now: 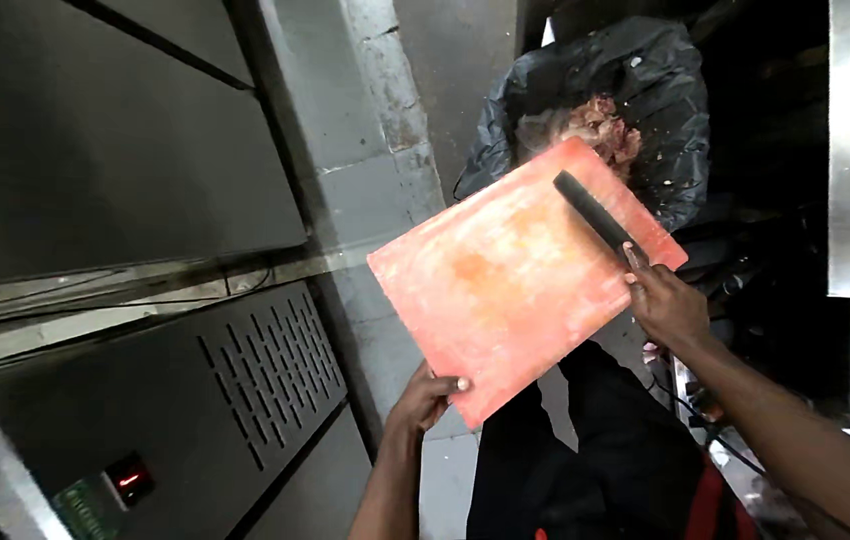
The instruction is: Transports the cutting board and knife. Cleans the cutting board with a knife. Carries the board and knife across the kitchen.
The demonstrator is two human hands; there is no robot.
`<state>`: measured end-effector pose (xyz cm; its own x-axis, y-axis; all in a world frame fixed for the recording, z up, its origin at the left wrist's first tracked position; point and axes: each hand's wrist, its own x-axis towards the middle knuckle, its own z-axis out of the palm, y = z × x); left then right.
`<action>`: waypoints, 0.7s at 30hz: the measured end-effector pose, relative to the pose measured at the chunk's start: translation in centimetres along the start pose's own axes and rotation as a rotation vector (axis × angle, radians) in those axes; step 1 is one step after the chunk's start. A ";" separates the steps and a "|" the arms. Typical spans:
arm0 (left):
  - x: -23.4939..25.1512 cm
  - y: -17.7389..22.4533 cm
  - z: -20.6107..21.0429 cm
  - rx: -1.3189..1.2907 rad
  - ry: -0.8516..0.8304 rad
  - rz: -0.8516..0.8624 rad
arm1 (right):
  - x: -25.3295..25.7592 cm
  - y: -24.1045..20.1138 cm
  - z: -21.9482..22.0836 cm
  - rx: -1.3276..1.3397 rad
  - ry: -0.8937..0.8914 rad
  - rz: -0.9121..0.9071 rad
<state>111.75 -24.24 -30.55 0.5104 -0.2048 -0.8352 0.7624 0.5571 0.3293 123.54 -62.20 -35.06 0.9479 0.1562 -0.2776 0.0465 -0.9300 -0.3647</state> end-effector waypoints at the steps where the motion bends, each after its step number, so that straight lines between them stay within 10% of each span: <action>1: 0.0 -0.4 0.3 -0.027 0.025 0.018 | -0.3 -0.5 -0.5 0.046 -0.013 -0.003; 9: -3.0 -5.4 4.2 -0.206 0.087 0.216 | -9.8 -11.2 -7.3 0.494 -0.285 -0.131; 21: -5.6 -9.0 8.8 -0.324 0.254 0.330 | -16.5 -14.4 -9.1 0.188 -0.369 -0.429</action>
<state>105.49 -35.17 -24.94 0.5596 0.2029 -0.8035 0.3945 0.7874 0.4736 110.08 -54.45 -17.15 0.6830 0.6418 -0.3487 0.3130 -0.6885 -0.6542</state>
